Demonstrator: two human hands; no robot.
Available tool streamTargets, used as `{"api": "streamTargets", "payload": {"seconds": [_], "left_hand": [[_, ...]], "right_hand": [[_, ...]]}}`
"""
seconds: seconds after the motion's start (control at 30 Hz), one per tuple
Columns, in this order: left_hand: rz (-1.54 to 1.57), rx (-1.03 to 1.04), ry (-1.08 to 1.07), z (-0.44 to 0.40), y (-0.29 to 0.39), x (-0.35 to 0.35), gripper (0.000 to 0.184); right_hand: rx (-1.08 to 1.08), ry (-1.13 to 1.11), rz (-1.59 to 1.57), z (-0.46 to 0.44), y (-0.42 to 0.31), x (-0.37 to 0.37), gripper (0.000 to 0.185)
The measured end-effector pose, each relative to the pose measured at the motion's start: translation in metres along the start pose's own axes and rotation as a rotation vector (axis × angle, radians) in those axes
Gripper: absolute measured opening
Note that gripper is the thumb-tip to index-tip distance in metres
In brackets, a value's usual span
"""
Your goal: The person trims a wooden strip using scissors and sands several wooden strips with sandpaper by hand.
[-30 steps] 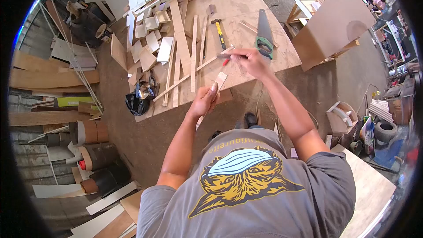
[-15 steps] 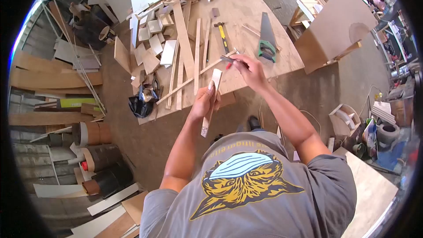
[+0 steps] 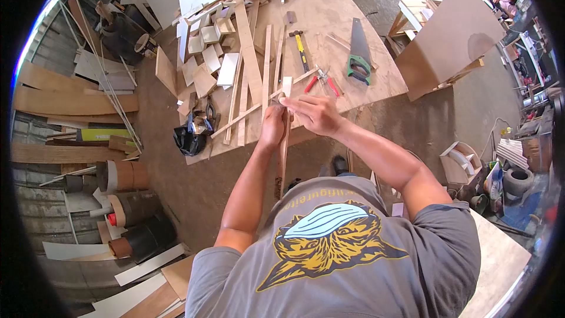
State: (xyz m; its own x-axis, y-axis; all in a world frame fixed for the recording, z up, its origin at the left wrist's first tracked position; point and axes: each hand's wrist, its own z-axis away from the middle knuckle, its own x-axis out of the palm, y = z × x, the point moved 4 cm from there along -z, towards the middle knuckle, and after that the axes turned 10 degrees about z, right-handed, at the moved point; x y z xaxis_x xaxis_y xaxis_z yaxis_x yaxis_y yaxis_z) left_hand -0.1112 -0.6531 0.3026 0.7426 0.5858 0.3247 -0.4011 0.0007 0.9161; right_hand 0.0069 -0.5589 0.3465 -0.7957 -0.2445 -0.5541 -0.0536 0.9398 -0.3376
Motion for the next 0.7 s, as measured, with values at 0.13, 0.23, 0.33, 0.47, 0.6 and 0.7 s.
{"api": "streamTargets", "payload": {"seconds": [0.13,0.23,0.33,0.47,0.6,0.7], "left_hand": [[-0.152,-0.021,-0.083,-0.003,-0.001,-0.008,0.047],[-0.064,0.088,-0.028,-0.009,-0.009,-0.016,0.049],[-0.074,-0.053,-0.161,0.001,-0.006,-0.015,0.051],[0.248,-0.142,-0.296,0.005,-0.012,-0.006,0.054],[0.493,-0.272,-0.479,0.0,-0.021,-0.002,0.055],[0.558,-0.354,-0.563,0.004,-0.022,0.0,0.055]], "right_hand": [[0.293,0.105,0.117,-0.011,0.032,0.001,0.032],[0.037,0.006,0.014,0.001,0.001,0.006,0.031],[0.243,0.037,-0.006,-0.016,0.025,-0.002,0.029],[0.652,-0.09,-0.561,-0.021,0.051,0.012,0.033],[0.712,-0.264,-0.785,-0.028,0.033,0.018,0.031],[0.672,-0.337,-0.627,-0.024,0.046,0.031,0.027]]}}
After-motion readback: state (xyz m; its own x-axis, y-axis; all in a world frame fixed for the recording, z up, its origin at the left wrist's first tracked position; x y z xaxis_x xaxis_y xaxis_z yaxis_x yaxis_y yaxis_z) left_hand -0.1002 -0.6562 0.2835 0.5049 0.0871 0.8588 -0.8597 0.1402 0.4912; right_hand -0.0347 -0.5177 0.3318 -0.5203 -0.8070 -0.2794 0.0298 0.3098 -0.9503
